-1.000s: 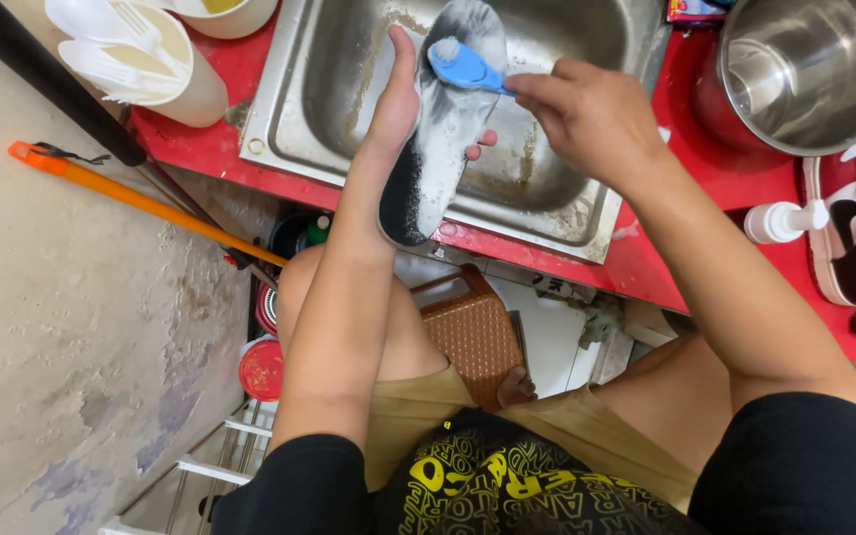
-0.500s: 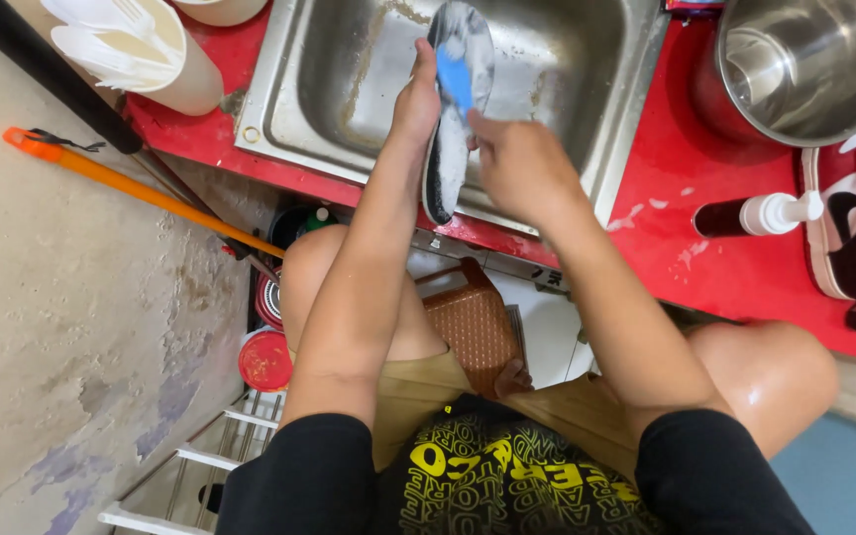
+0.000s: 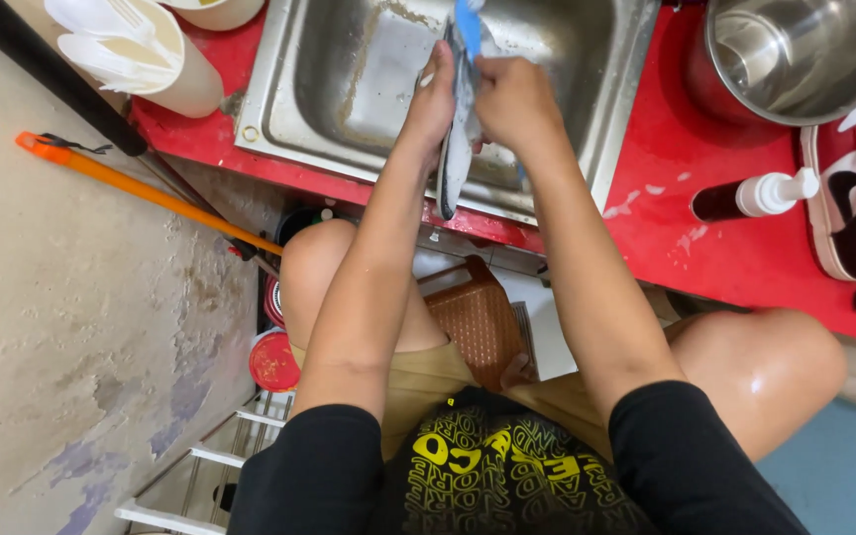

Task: Cleaning a shoe insole by applying foam and scrubbing it with a toothbrush in a sink.

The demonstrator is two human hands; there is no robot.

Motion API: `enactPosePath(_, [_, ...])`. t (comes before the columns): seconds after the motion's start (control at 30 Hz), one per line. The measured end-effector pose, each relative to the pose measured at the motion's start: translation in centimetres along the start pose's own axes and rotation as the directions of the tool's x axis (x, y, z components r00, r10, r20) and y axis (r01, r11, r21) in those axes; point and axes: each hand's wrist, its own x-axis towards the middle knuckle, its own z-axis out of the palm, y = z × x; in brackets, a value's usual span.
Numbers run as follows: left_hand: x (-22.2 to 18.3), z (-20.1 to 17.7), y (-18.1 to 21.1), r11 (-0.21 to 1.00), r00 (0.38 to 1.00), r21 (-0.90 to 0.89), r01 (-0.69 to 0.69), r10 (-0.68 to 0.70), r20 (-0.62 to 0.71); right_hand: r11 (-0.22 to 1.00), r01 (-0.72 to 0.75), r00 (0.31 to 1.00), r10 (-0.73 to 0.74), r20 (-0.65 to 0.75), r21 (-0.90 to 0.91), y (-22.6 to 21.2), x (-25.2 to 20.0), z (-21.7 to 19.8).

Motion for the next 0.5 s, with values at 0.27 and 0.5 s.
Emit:
enactPosePath(0.27, [-1.9,0.6,1.8,0.997,0.996,-0.064,0.054,-0.058,-0.067,0.992,-0.053,0.998,0.056,0.027,-0.112,1.7,-0.7,-0.3])
enactPosePath(0.5, [-1.3,0.9,1.8,1.000,0.978,0.006,0.015,-0.013,-0.210,0.974,-0.006,1.000,0.004,-0.009,-0.226,3.1,-1.0,1.2])
